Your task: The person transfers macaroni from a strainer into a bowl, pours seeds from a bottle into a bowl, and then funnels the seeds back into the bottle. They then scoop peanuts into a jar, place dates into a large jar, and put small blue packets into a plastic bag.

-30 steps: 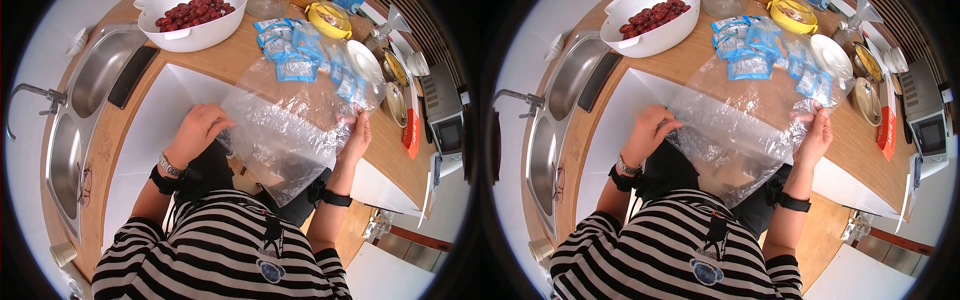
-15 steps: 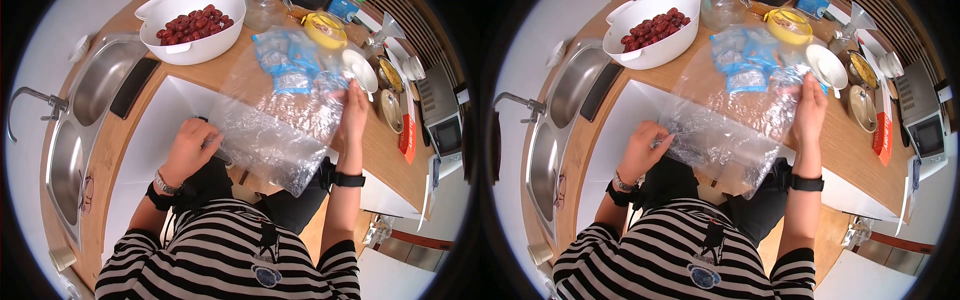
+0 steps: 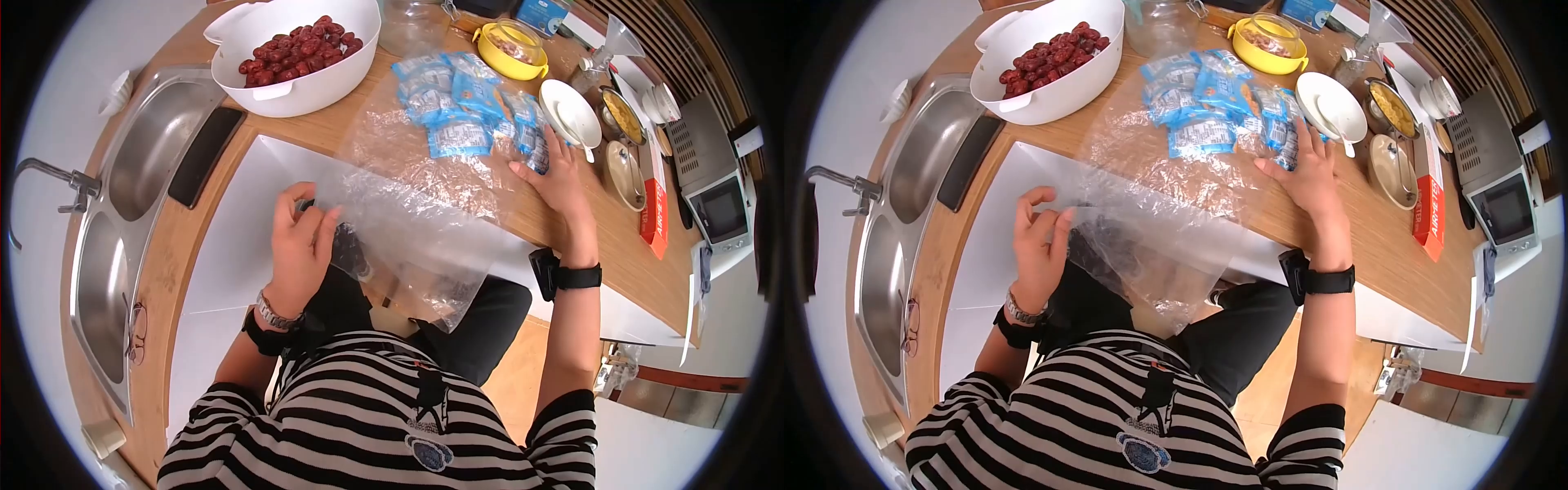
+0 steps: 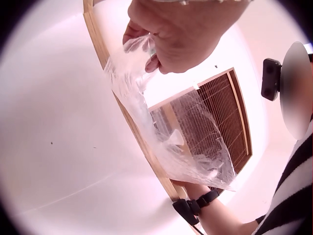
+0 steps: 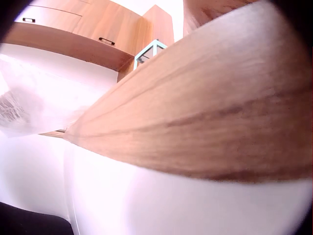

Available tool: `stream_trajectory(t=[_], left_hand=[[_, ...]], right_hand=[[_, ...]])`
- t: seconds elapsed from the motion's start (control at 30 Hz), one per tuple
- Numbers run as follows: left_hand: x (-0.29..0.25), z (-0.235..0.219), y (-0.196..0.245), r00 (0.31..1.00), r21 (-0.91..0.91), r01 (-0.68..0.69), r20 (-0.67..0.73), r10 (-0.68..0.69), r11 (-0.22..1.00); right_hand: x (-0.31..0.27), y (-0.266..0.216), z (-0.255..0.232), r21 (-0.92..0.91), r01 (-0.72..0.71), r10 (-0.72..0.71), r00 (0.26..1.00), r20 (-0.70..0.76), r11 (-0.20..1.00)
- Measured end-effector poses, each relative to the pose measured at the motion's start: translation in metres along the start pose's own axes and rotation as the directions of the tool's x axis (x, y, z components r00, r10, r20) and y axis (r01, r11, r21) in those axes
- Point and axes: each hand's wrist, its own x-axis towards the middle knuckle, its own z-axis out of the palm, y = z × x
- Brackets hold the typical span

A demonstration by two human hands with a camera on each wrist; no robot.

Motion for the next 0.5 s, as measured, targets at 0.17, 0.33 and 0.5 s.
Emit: stream_trajectory(t=[0.17,0.33,0.5], left_hand=[[0.002,-0.006,-0.013,0.99,-0.055,0.001,-0.138,-0.008,0.999],[0.006,-0.015,-0.007,0.972,-0.179,0.151,-0.151,-0.179,0.972],[0.012,-0.014,-0.009,0.961,-0.311,0.17,-0.156,-0.227,0.935]], right_hand=[[-0.005,0.006,0.006,0.049,-0.023,0.025,0.999,-0.04,0.999],[-0.018,0.008,-0.001,0.013,0.102,-0.101,0.993,-0.061,0.995],[-0.036,-0.014,-0.012,-0.193,0.064,-0.081,0.993,-0.082,0.979]])
